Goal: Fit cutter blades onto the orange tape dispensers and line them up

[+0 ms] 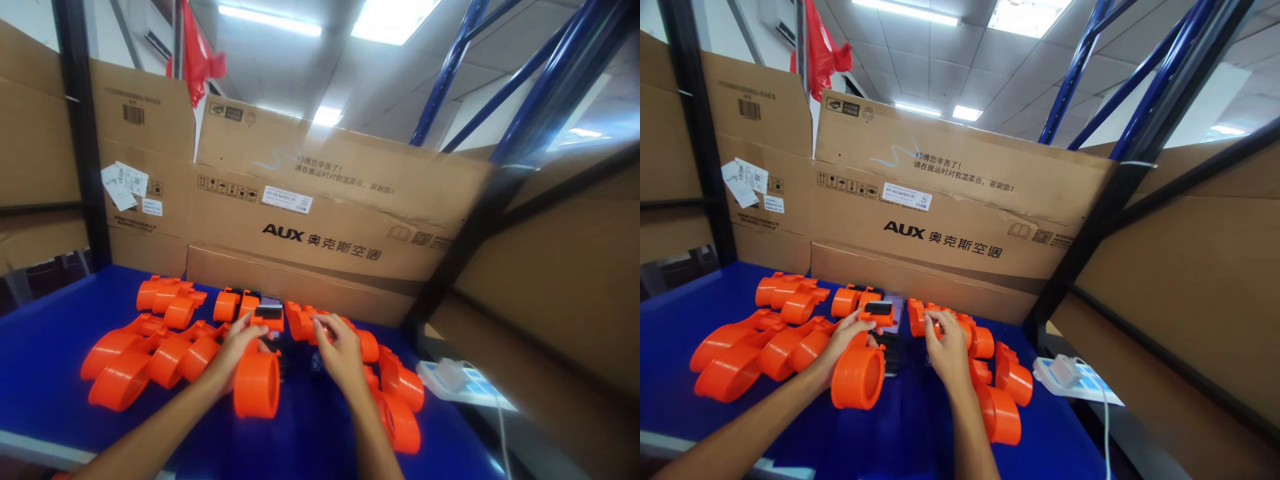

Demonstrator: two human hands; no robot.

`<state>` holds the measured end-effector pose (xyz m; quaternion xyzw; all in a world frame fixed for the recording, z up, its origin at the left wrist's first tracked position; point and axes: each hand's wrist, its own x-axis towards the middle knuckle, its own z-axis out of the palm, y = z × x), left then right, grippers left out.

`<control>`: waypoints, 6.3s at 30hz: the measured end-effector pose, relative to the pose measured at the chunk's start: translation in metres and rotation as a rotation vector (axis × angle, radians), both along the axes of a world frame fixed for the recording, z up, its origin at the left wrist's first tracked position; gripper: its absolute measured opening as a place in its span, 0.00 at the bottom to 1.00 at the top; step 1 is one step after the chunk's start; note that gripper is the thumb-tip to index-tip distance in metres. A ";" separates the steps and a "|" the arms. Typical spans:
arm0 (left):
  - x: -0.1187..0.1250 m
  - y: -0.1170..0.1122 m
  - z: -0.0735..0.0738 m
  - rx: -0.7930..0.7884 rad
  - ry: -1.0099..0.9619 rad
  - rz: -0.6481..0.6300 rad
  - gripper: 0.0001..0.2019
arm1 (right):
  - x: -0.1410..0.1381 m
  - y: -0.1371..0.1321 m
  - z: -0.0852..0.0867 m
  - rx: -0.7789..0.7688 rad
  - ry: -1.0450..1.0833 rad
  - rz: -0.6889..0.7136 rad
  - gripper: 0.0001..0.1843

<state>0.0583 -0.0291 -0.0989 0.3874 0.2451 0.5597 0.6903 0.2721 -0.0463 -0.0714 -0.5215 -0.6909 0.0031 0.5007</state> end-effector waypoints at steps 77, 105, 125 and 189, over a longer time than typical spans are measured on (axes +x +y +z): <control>0.002 0.000 -0.005 0.189 0.209 0.030 0.23 | -0.042 -0.012 -0.017 -0.140 0.179 0.405 0.10; -0.002 0.001 -0.011 0.244 0.275 -0.040 0.22 | -0.032 -0.019 -0.008 -0.206 0.072 0.422 0.10; -0.004 -0.001 -0.005 0.210 0.275 -0.052 0.22 | -0.031 -0.019 -0.007 -0.237 0.102 0.396 0.12; 0.003 -0.020 0.002 0.184 0.139 -0.326 0.32 | -0.054 -0.012 -0.006 -0.324 0.532 0.581 0.21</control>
